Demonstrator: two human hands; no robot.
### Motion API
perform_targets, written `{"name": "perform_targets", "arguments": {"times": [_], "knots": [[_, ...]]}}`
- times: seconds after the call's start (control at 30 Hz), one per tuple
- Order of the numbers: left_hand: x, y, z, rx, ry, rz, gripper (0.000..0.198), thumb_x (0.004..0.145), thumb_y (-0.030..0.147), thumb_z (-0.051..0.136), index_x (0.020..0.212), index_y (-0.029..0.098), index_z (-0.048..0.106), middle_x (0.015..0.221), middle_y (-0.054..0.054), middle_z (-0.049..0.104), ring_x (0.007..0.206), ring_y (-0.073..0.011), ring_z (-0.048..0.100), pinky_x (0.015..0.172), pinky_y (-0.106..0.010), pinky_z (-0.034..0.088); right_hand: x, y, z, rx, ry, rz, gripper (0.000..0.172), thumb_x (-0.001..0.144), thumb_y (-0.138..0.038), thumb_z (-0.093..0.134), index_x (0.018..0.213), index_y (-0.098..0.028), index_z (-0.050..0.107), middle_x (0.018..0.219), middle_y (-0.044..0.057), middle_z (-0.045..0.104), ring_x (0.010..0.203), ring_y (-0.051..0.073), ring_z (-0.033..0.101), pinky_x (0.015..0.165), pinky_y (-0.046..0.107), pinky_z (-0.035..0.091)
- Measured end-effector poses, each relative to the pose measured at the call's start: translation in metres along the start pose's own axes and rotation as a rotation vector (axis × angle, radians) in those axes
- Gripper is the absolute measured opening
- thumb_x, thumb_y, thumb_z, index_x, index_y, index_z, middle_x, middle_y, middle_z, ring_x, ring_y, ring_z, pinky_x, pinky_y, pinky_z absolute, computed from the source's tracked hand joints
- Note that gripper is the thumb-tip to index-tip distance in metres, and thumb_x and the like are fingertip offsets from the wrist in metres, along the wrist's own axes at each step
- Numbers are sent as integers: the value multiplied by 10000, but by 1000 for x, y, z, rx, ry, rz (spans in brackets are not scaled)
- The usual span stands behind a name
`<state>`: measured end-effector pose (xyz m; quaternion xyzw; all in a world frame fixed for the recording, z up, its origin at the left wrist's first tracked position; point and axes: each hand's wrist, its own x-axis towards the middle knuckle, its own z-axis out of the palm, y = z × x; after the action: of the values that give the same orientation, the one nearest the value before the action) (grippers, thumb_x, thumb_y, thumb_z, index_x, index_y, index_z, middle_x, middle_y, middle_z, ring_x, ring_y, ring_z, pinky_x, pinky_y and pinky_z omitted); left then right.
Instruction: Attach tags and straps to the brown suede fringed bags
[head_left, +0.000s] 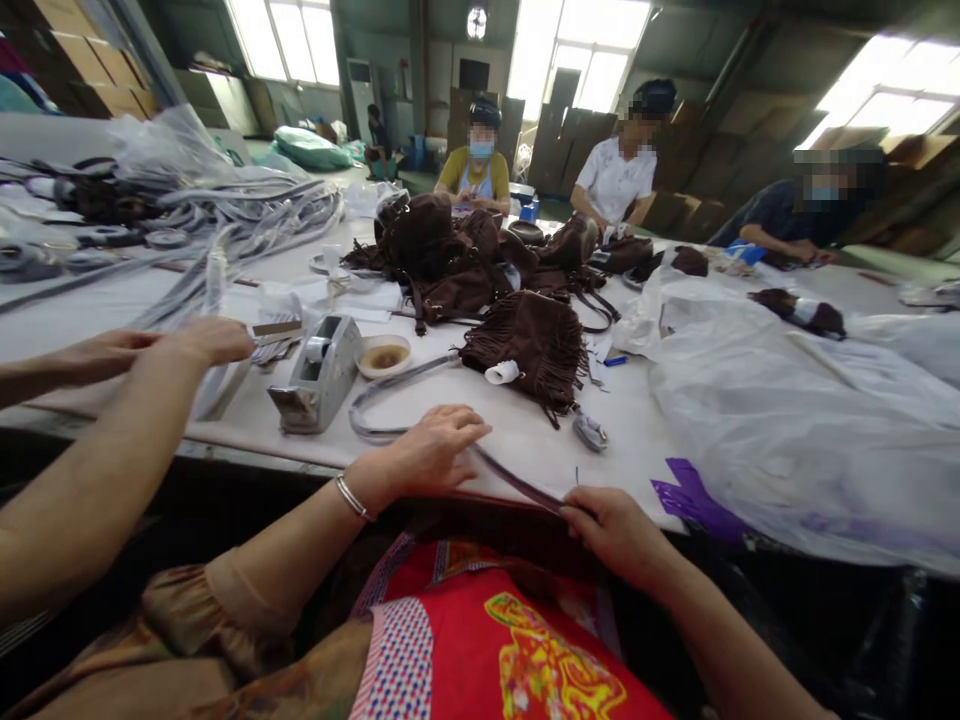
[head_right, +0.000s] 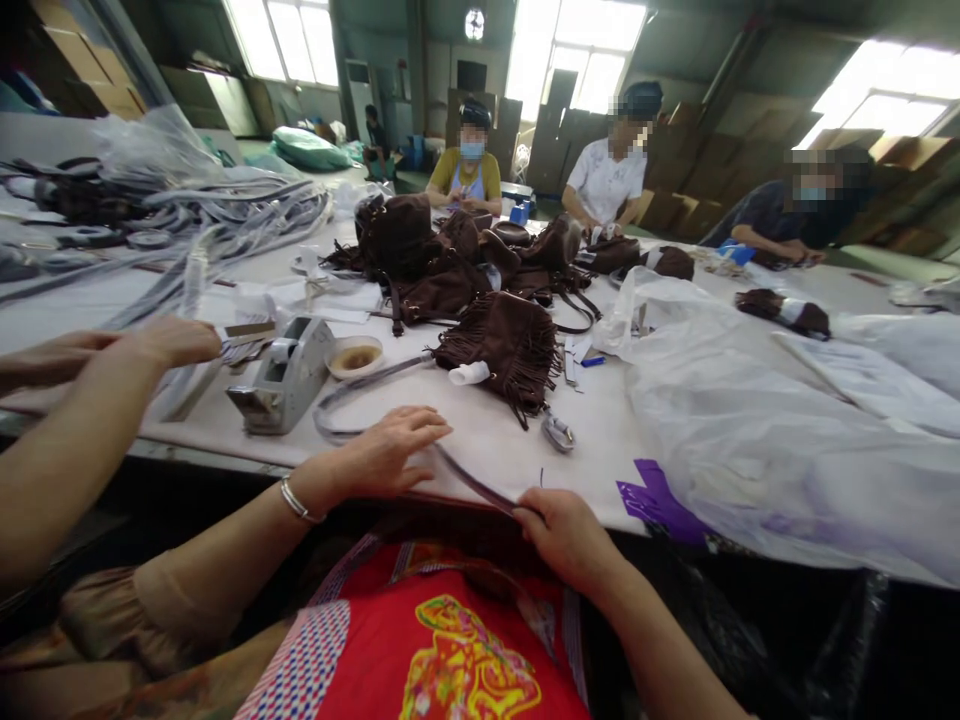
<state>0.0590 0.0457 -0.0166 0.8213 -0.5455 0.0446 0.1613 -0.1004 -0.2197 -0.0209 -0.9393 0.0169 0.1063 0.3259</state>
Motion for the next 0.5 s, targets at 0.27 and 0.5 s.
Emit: {"name": "perform_targets", "arguments": {"times": [0.27,0.5], "knots": [[16,4,28,-17,-43,29,205,922,245,560,775,178,686,753,-47,686,714,-160,619,819,-316,444,27,-29,3,-18,47,-104,206,877,-309,543,726,-207,640,696,7,670,650,152,584,613,252,373],[-41,-58,16,181,-61,-255,239,913,263,540,750,172,688,760,-71,666,746,-196,599,800,-354,451,-5,41,-19,-84,-32,73,242,874,-313,524,694,-210,649,629,-1,640,622,160,575,579,254,366]]}}
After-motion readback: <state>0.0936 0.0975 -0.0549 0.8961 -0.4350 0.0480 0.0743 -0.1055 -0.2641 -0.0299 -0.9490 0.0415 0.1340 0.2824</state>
